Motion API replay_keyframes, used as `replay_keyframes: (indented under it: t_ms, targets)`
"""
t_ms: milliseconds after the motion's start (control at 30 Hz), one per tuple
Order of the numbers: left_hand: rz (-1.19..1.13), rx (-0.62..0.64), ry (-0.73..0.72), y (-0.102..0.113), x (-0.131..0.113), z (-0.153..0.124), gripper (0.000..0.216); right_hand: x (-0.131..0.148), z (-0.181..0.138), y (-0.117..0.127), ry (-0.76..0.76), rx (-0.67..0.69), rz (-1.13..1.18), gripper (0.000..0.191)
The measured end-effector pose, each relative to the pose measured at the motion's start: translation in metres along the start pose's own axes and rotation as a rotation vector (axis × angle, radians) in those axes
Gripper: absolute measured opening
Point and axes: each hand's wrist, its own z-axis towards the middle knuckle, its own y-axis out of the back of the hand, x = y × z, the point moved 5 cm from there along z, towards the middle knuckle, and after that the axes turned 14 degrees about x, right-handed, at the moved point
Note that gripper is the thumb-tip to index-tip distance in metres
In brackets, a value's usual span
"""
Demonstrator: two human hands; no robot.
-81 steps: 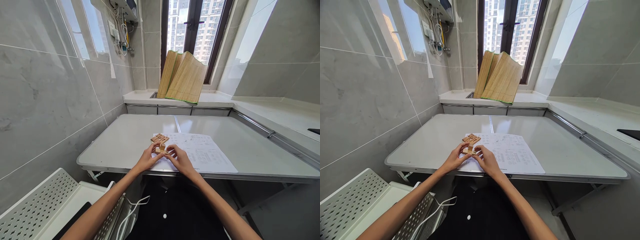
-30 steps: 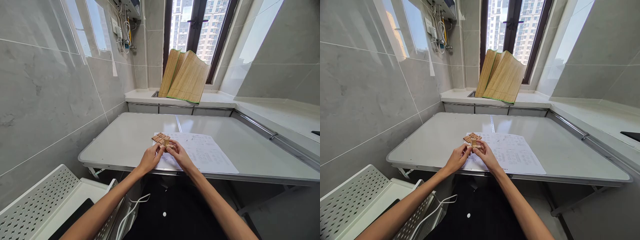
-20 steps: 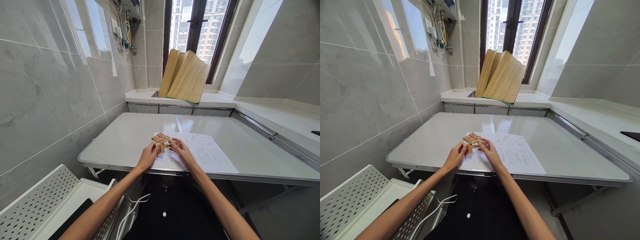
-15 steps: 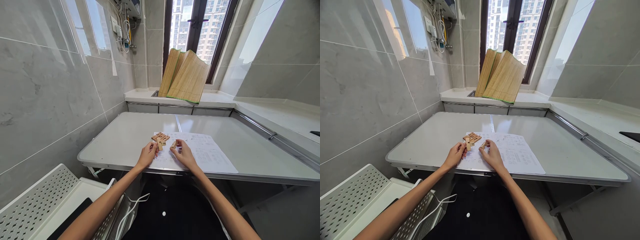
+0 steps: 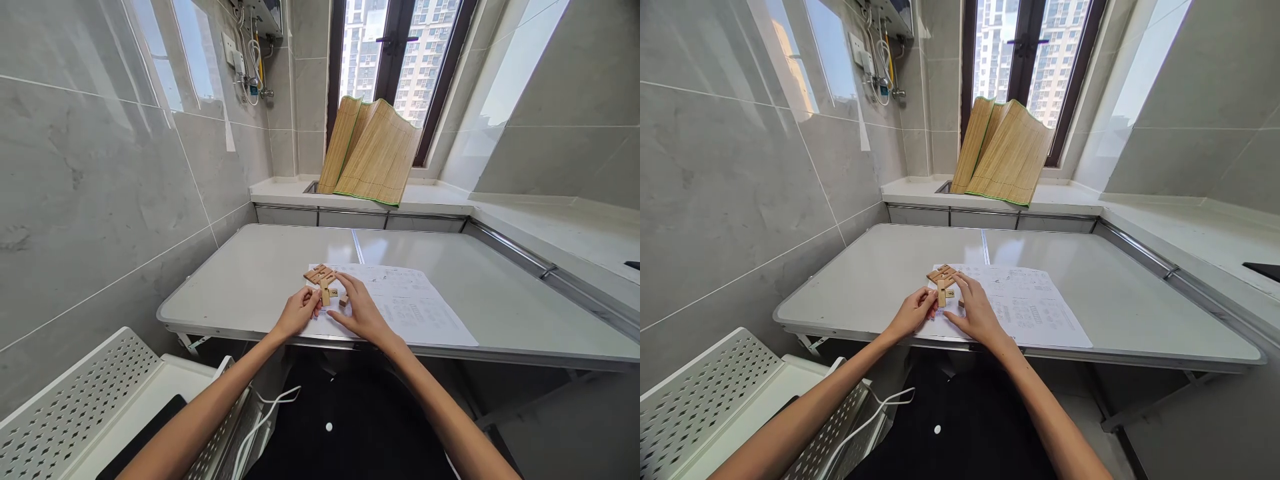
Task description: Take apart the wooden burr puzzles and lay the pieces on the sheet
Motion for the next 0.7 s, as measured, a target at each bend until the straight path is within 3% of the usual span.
replay_keyframes:
  t_ms: [200,400,567,700]
  targets:
    - [0.067,0.086,-0.048,-0.006,-0.011,-0.004,0.043,0.013,0.009,-0.005,0.065,0.055,0.035,0.059]
    - [0.153,-0.001,-0.003,-0.001,-0.006,-0.003,0.045,0.006,0.000,0.005,-0.033,-0.034,0.174,0.060]
    - [0.358,-0.116,-0.009,0.004,-0.004,-0.004,0.039,-0.034,-0.013,0.019,-0.232,-0.133,0.100,0.056]
    - [0.490,-0.158,-0.019,0.003,-0.005,-0.006,0.030,-0.077,-0.023,0.019,-0.450,-0.072,-0.021,0.062]
